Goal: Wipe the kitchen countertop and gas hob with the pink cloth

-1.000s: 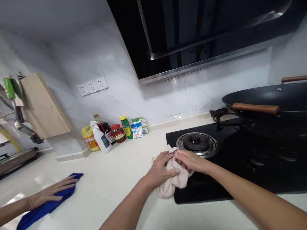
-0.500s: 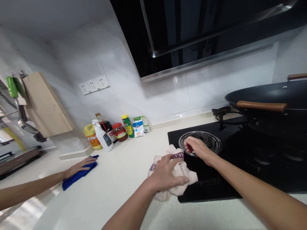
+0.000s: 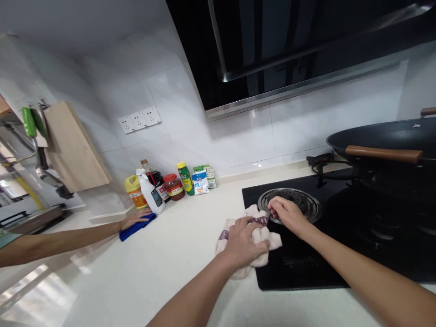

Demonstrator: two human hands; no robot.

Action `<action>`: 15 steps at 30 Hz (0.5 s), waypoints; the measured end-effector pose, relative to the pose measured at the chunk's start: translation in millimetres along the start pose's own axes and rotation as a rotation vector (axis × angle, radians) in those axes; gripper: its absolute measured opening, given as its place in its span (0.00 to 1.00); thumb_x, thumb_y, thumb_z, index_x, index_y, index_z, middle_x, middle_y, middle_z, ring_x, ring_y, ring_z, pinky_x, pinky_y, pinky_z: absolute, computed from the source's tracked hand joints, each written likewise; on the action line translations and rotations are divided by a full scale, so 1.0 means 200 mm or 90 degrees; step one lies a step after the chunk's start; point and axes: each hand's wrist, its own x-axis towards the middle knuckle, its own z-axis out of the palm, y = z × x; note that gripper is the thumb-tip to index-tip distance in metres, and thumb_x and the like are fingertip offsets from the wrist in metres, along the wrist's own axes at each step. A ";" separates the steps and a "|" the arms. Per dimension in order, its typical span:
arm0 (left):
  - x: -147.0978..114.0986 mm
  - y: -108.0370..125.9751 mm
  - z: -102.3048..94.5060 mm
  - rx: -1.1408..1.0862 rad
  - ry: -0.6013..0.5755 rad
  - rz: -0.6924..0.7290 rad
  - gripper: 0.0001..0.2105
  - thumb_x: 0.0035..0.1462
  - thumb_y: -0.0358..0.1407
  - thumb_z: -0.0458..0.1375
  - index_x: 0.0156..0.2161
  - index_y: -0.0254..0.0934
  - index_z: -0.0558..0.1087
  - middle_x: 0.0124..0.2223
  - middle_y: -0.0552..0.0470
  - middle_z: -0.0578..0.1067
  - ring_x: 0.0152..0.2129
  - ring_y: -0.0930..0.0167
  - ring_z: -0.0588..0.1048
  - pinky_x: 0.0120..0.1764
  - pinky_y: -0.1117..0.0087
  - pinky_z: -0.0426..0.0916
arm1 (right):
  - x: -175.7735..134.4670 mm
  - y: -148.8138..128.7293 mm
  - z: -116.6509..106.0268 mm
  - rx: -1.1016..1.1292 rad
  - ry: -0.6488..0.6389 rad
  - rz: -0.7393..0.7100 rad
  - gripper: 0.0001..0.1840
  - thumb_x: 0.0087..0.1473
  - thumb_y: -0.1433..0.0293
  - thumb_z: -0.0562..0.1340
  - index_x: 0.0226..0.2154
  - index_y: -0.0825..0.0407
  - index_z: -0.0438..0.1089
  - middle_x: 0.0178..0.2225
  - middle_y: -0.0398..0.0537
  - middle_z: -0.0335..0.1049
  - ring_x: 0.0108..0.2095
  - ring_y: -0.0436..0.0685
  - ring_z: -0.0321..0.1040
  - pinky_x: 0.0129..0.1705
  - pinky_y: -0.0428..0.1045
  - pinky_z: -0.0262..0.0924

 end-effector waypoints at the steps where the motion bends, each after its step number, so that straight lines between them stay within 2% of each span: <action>1: 0.03 -0.02 0.01 0.007 0.008 -0.020 0.22 0.53 0.46 0.63 0.54 0.49 0.74 0.63 0.50 0.67 0.61 0.57 0.63 0.63 0.51 0.57 | -0.01 -0.01 0.00 -0.032 -0.001 -0.027 0.15 0.60 0.61 0.50 0.28 0.48 0.67 0.25 0.40 0.67 0.28 0.53 0.66 0.34 0.49 0.58; 4: 0.11 -0.06 0.03 0.042 0.015 -0.051 0.23 0.56 0.50 0.59 0.56 0.50 0.72 0.64 0.50 0.66 0.62 0.56 0.63 0.62 0.49 0.57 | -0.05 -0.05 0.03 -0.130 -0.009 -0.126 0.16 0.62 0.61 0.49 0.27 0.48 0.64 0.27 0.42 0.67 0.30 0.53 0.64 0.36 0.49 0.55; 8: 0.24 -0.12 0.04 0.085 0.032 -0.070 0.23 0.60 0.51 0.55 0.58 0.50 0.71 0.64 0.51 0.68 0.61 0.58 0.64 0.61 0.52 0.59 | -0.12 -0.11 0.08 -0.223 -0.063 -0.229 0.15 0.64 0.65 0.50 0.27 0.49 0.61 0.30 0.43 0.67 0.32 0.53 0.62 0.37 0.49 0.52; 12: 0.38 -0.17 0.05 0.096 0.046 -0.082 0.23 0.63 0.48 0.50 0.61 0.49 0.68 0.65 0.50 0.67 0.61 0.59 0.64 0.61 0.54 0.59 | -0.14 -0.13 0.12 -0.262 -0.113 -0.242 0.13 0.63 0.70 0.51 0.27 0.50 0.62 0.31 0.44 0.69 0.32 0.52 0.62 0.36 0.48 0.51; 15: 0.50 -0.21 0.06 0.093 0.060 -0.103 0.25 0.63 0.52 0.50 0.63 0.50 0.66 0.66 0.50 0.67 0.62 0.59 0.64 0.62 0.53 0.57 | -0.14 -0.14 0.14 -0.270 -0.118 -0.230 0.13 0.63 0.71 0.52 0.27 0.51 0.63 0.31 0.44 0.70 0.31 0.51 0.62 0.36 0.48 0.49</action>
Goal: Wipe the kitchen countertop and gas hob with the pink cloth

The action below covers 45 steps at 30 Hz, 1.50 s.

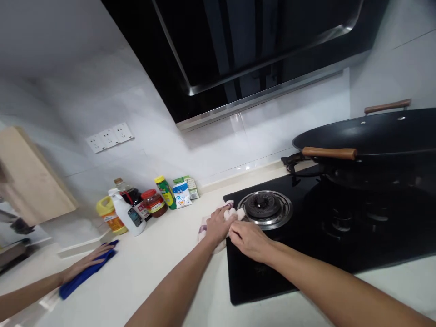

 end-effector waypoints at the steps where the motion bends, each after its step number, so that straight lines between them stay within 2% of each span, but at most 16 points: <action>1: 0.04 -0.01 0.01 -0.002 0.005 -0.009 0.26 0.62 0.53 0.50 0.63 0.50 0.66 0.65 0.50 0.67 0.62 0.58 0.64 0.63 0.52 0.56 | 0.00 0.00 0.00 -0.003 -0.002 0.001 0.13 0.63 0.71 0.53 0.27 0.51 0.64 0.31 0.44 0.71 0.31 0.51 0.63 0.36 0.48 0.49; 8: 0.36 -0.07 0.08 0.003 0.033 -0.072 0.27 0.61 0.58 0.49 0.61 0.53 0.68 0.64 0.50 0.70 0.62 0.55 0.65 0.62 0.48 0.55 | 0.03 0.01 0.01 -0.057 -0.007 0.017 0.11 0.63 0.71 0.53 0.30 0.51 0.68 0.34 0.45 0.73 0.35 0.52 0.66 0.39 0.48 0.52; 12: 0.54 -0.11 0.11 0.011 0.036 -0.103 0.29 0.61 0.61 0.46 0.61 0.53 0.68 0.64 0.48 0.70 0.62 0.51 0.65 0.62 0.43 0.54 | 0.04 0.02 0.00 -0.121 -0.023 -0.014 0.11 0.63 0.71 0.53 0.32 0.52 0.70 0.35 0.46 0.74 0.36 0.53 0.68 0.40 0.49 0.53; 15: 0.62 -0.13 0.12 0.015 0.033 -0.121 0.31 0.61 0.62 0.44 0.61 0.51 0.68 0.65 0.46 0.68 0.63 0.49 0.63 0.61 0.40 0.53 | 0.05 0.02 -0.02 -0.176 -0.035 -0.042 0.12 0.64 0.69 0.53 0.32 0.52 0.70 0.36 0.47 0.75 0.36 0.54 0.68 0.41 0.50 0.53; 18: 0.61 -0.14 0.13 0.018 0.030 -0.123 0.31 0.62 0.61 0.45 0.62 0.48 0.67 0.67 0.45 0.66 0.64 0.50 0.61 0.61 0.41 0.53 | 0.05 0.01 -0.04 -0.196 -0.044 -0.047 0.13 0.65 0.69 0.53 0.33 0.52 0.70 0.36 0.47 0.75 0.37 0.54 0.68 0.41 0.51 0.53; 21: 0.52 -0.11 0.11 0.024 0.031 -0.111 0.30 0.63 0.60 0.45 0.61 0.46 0.67 0.66 0.44 0.68 0.63 0.52 0.63 0.61 0.45 0.55 | 0.05 0.02 -0.04 -0.191 -0.042 -0.036 0.14 0.65 0.69 0.52 0.33 0.52 0.71 0.37 0.47 0.75 0.38 0.54 0.69 0.43 0.51 0.54; 25: 0.30 -0.07 0.06 0.044 0.035 -0.081 0.29 0.64 0.58 0.45 0.61 0.43 0.68 0.63 0.42 0.70 0.62 0.53 0.65 0.61 0.47 0.58 | 0.06 0.03 -0.05 -0.145 -0.025 -0.008 0.14 0.64 0.69 0.52 0.33 0.52 0.72 0.38 0.48 0.76 0.39 0.54 0.69 0.44 0.50 0.54; 32: -0.22 -0.01 -0.05 0.064 0.020 0.034 0.21 0.68 0.48 0.46 0.60 0.46 0.69 0.61 0.50 0.73 0.59 0.62 0.67 0.61 0.59 0.60 | 0.05 0.06 -0.07 -0.090 -0.011 0.052 0.14 0.63 0.69 0.53 0.32 0.51 0.72 0.37 0.48 0.76 0.36 0.53 0.69 0.37 0.48 0.51; 36: -0.55 -0.02 -0.13 -0.004 0.024 0.121 0.22 0.68 0.51 0.47 0.58 0.46 0.71 0.59 0.50 0.74 0.57 0.61 0.69 0.60 0.56 0.63 | 0.05 0.07 -0.07 -0.073 -0.018 0.083 0.13 0.63 0.70 0.54 0.31 0.51 0.72 0.35 0.46 0.76 0.36 0.52 0.68 0.36 0.48 0.49; 39: -0.77 -0.06 -0.19 -0.025 -0.006 0.151 0.22 0.66 0.52 0.50 0.59 0.48 0.71 0.61 0.49 0.72 0.58 0.59 0.69 0.61 0.52 0.64 | 0.04 0.08 -0.06 -0.070 -0.026 0.093 0.14 0.63 0.70 0.53 0.31 0.51 0.72 0.34 0.46 0.76 0.35 0.51 0.67 0.36 0.47 0.48; 42: -0.88 -0.11 -0.24 -0.024 -0.035 0.146 0.23 0.64 0.54 0.53 0.60 0.50 0.71 0.64 0.48 0.69 0.61 0.56 0.66 0.62 0.48 0.62 | 0.03 0.06 -0.04 -0.064 -0.043 0.078 0.14 0.64 0.70 0.53 0.31 0.51 0.72 0.34 0.45 0.75 0.34 0.50 0.67 0.36 0.47 0.48; 45: -0.85 -0.12 -0.25 -0.049 -0.056 0.146 0.23 0.63 0.55 0.54 0.58 0.50 0.72 0.63 0.48 0.71 0.60 0.57 0.67 0.61 0.50 0.63 | 0.02 0.04 -0.02 -0.062 -0.060 0.057 0.14 0.65 0.69 0.53 0.31 0.51 0.71 0.33 0.44 0.75 0.34 0.50 0.66 0.36 0.47 0.48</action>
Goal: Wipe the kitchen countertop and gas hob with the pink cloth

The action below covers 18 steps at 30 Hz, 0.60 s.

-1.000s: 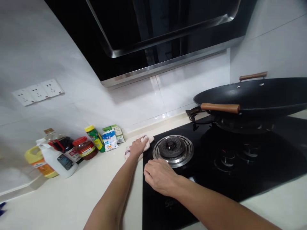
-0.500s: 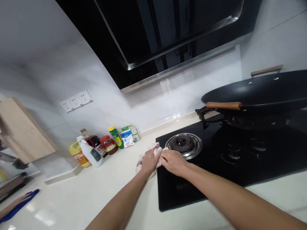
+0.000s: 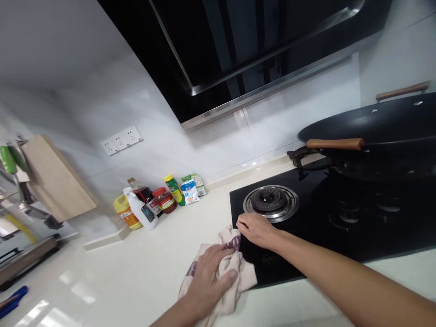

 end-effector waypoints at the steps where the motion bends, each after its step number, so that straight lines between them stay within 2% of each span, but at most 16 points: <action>1: 0.04 -0.01 0.00 -0.008 0.006 -0.004 0.23 0.63 0.55 0.53 0.58 0.50 0.73 0.62 0.49 0.72 0.59 0.57 0.69 0.61 0.52 0.64 | 0.00 0.00 0.00 -0.003 -0.002 -0.002 0.15 0.65 0.69 0.53 0.31 0.51 0.71 0.33 0.44 0.74 0.34 0.51 0.66 0.36 0.47 0.48; 7: 0.45 -0.13 0.07 0.032 0.059 -0.085 0.21 0.63 0.51 0.52 0.56 0.47 0.74 0.58 0.52 0.75 0.57 0.59 0.69 0.61 0.56 0.61 | 0.02 0.01 -0.01 -0.039 -0.001 0.025 0.18 0.68 0.67 0.49 0.33 0.52 0.71 0.37 0.49 0.72 0.40 0.54 0.65 0.42 0.50 0.52; 10: 0.67 -0.20 0.10 0.068 0.069 -0.126 0.21 0.64 0.51 0.50 0.56 0.46 0.74 0.59 0.52 0.75 0.57 0.61 0.69 0.62 0.59 0.59 | 0.01 0.01 -0.03 -0.072 -0.020 0.041 0.16 0.67 0.66 0.50 0.37 0.52 0.72 0.44 0.52 0.71 0.46 0.58 0.64 0.47 0.53 0.53; 14: 0.92 -0.29 0.13 0.093 0.084 -0.207 0.25 0.64 0.54 0.49 0.57 0.43 0.72 0.61 0.45 0.73 0.59 0.54 0.67 0.61 0.51 0.58 | -0.01 -0.02 -0.04 -0.123 -0.105 0.043 0.14 0.64 0.64 0.56 0.45 0.53 0.71 0.52 0.57 0.66 0.53 0.64 0.59 0.53 0.59 0.52; 18: 1.10 -0.36 0.14 0.114 0.085 -0.263 0.28 0.63 0.57 0.48 0.61 0.44 0.69 0.65 0.44 0.68 0.62 0.51 0.63 0.62 0.45 0.55 | -0.01 -0.01 -0.04 -0.128 -0.129 0.031 0.16 0.63 0.63 0.56 0.48 0.53 0.70 0.53 0.57 0.65 0.54 0.65 0.57 0.54 0.60 0.52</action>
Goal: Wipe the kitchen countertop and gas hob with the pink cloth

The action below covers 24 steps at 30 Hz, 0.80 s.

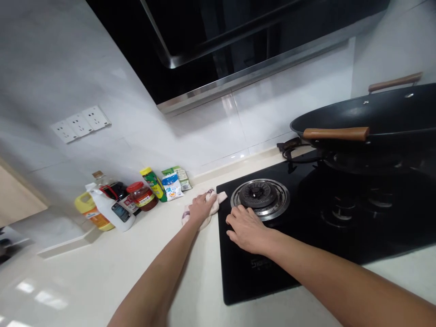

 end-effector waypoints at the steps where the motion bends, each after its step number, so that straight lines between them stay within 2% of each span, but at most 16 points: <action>1: 0.03 0.00 0.01 0.006 0.000 -0.005 0.28 0.63 0.57 0.48 0.61 0.45 0.68 0.65 0.44 0.67 0.62 0.51 0.63 0.62 0.44 0.55 | 0.00 0.00 0.00 0.001 0.000 -0.003 0.16 0.63 0.63 0.56 0.48 0.53 0.70 0.53 0.57 0.65 0.54 0.65 0.57 0.54 0.60 0.52; 6: 0.04 -0.01 0.02 0.021 -0.001 0.008 0.26 0.64 0.55 0.49 0.62 0.48 0.68 0.67 0.45 0.66 0.62 0.50 0.62 0.61 0.44 0.56 | 0.01 0.03 0.01 0.008 0.008 -0.020 0.17 0.63 0.62 0.57 0.49 0.53 0.71 0.53 0.58 0.66 0.54 0.66 0.57 0.54 0.61 0.53; 11: -0.12 -0.05 -0.02 0.005 0.005 0.040 0.24 0.65 0.52 0.49 0.60 0.46 0.70 0.63 0.47 0.70 0.61 0.54 0.64 0.61 0.50 0.58 | 0.00 0.04 0.01 0.017 0.012 -0.026 0.16 0.62 0.62 0.57 0.48 0.52 0.71 0.52 0.56 0.66 0.55 0.66 0.57 0.55 0.61 0.52; 17: -0.50 -0.12 -0.15 -0.031 0.001 0.126 0.21 0.65 0.49 0.51 0.56 0.44 0.73 0.60 0.52 0.74 0.59 0.62 0.68 0.62 0.61 0.59 | 0.00 0.05 0.01 0.006 0.012 -0.042 0.16 0.62 0.62 0.56 0.48 0.51 0.71 0.52 0.56 0.66 0.55 0.66 0.58 0.54 0.61 0.52; 21: -0.80 -0.19 -0.26 -0.086 -0.028 0.175 0.21 0.64 0.50 0.51 0.55 0.47 0.75 0.60 0.51 0.73 0.59 0.59 0.67 0.62 0.55 0.60 | -0.01 0.05 0.02 0.003 0.016 -0.044 0.16 0.62 0.63 0.56 0.48 0.51 0.71 0.52 0.56 0.67 0.54 0.66 0.58 0.54 0.61 0.53; 24: -0.99 -0.27 -0.32 -0.111 -0.049 0.173 0.20 0.63 0.52 0.53 0.55 0.50 0.75 0.62 0.51 0.71 0.61 0.58 0.66 0.63 0.53 0.60 | -0.02 0.05 0.02 0.000 0.016 -0.047 0.15 0.63 0.64 0.56 0.48 0.51 0.71 0.52 0.56 0.67 0.54 0.65 0.59 0.54 0.61 0.53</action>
